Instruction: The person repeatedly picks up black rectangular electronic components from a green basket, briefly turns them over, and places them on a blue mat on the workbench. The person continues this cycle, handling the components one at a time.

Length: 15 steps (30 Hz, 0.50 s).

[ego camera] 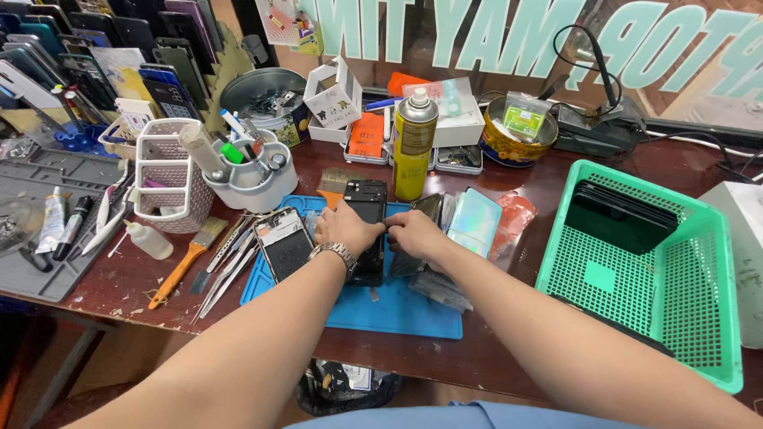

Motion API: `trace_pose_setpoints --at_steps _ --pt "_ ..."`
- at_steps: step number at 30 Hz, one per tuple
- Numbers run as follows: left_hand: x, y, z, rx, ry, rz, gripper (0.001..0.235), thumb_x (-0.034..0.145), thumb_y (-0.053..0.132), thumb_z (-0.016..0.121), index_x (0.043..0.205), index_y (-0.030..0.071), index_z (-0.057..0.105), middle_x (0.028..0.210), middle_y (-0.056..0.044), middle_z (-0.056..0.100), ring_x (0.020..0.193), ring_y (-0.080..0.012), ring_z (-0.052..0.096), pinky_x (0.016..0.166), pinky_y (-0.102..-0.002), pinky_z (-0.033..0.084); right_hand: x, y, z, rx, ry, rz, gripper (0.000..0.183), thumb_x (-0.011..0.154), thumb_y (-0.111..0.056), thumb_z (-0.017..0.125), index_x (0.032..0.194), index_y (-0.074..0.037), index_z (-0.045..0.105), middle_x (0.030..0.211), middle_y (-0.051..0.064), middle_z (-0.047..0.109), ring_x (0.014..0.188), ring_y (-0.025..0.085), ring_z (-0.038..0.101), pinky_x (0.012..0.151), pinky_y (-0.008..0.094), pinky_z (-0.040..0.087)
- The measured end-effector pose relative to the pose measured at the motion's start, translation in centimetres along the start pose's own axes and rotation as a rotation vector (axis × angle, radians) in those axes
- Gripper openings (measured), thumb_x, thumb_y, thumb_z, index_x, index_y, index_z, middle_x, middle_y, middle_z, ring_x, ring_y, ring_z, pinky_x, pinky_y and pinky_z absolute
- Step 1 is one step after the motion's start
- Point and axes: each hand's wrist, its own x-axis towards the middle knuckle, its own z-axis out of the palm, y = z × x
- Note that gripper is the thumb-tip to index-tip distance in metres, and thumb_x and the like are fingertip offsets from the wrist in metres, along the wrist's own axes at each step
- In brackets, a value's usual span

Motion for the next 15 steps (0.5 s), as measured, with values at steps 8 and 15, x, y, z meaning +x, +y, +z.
trace_pose_setpoints --at_steps 8,15 --pt "5.7 -2.3 -1.4 -1.578 -0.811 0.119 0.049 0.093 0.044 0.061 0.118 0.002 0.061 0.104 -0.015 0.067 0.093 -0.0312 0.065 0.086 -0.051 0.052 0.9 -3.3 0.3 0.441 0.107 -0.073 0.039 0.098 -0.017 0.060 0.133 0.000 0.061 0.115 0.007 0.071 0.100 0.019 0.070 0.080 0.032 0.060" --pt "6.2 -4.1 0.0 -1.708 -0.856 0.017 0.039 0.102 0.027 0.045 0.125 0.001 0.060 0.120 -0.012 0.070 0.109 -0.0257 0.068 0.101 -0.044 0.052 0.7 -3.9 -1.6 0.423 0.138 -0.064 0.040 0.093 -0.010 0.065 0.132 -0.003 0.064 0.110 0.004 0.071 0.089 0.015 0.066 0.071 0.030 0.055"
